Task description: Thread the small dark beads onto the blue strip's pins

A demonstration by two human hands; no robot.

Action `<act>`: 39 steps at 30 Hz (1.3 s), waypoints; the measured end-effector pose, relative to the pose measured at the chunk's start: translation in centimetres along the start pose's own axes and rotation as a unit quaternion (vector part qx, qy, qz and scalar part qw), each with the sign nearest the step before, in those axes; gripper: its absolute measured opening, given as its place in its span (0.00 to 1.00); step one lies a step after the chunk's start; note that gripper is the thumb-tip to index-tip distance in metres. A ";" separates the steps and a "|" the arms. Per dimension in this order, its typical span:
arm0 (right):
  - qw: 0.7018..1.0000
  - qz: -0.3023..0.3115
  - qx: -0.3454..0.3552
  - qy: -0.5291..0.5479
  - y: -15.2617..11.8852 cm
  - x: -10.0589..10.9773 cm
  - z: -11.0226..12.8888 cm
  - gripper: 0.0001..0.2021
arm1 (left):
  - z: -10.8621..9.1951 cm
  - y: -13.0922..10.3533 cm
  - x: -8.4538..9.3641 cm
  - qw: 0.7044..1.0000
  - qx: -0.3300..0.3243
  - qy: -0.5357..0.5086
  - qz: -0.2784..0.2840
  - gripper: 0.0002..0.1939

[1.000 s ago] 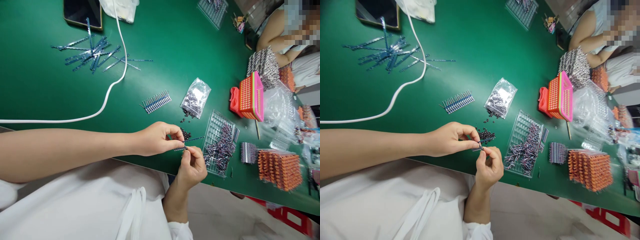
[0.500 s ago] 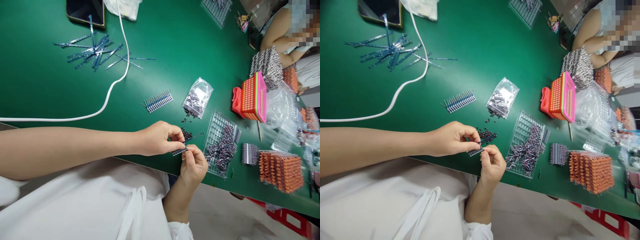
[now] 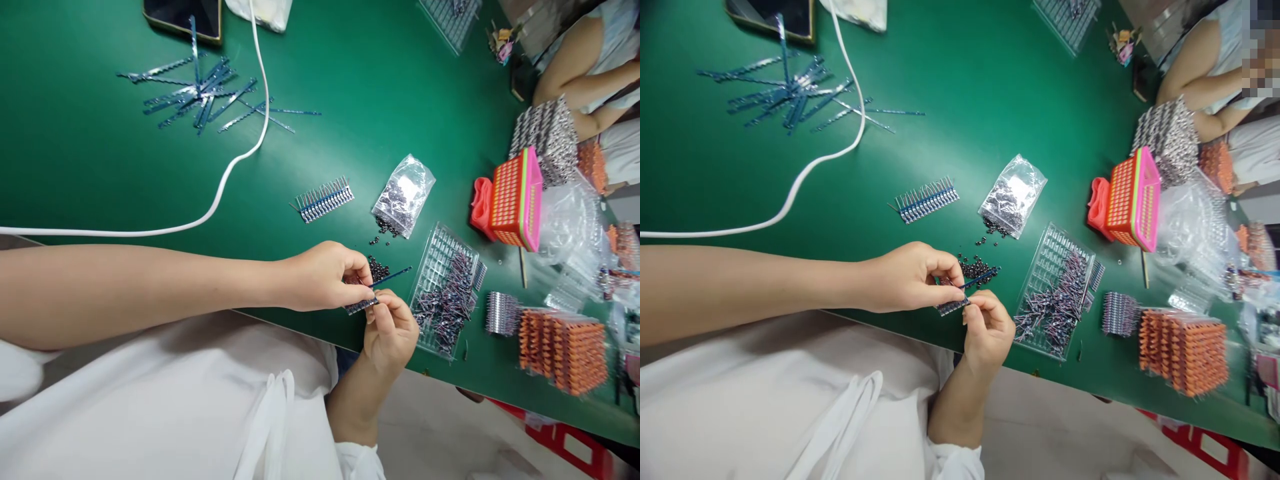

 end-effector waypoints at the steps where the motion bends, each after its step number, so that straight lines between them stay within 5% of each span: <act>1: 1.000 0.000 0.002 -0.005 0.0 0.0 0.0 0.02 | 0.0 0.0 0.0 1.000 0.000 0.002 0.002 0.07; 39: 0.994 0.101 -0.041 0.000 -0.1 -0.3 -0.4 0.09 | 0.5 0.3 -0.6 0.999 -0.014 0.017 0.044 0.09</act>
Point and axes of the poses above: each hand's wrist, its own y-axis towards the middle knuckle, its own x-axis out of the back of the hand, z = x × y, the point moved 5 cm from there along y, towards the middle knuckle, and after that the axes turned 8 degrees about -y, right-handed, at the moved point
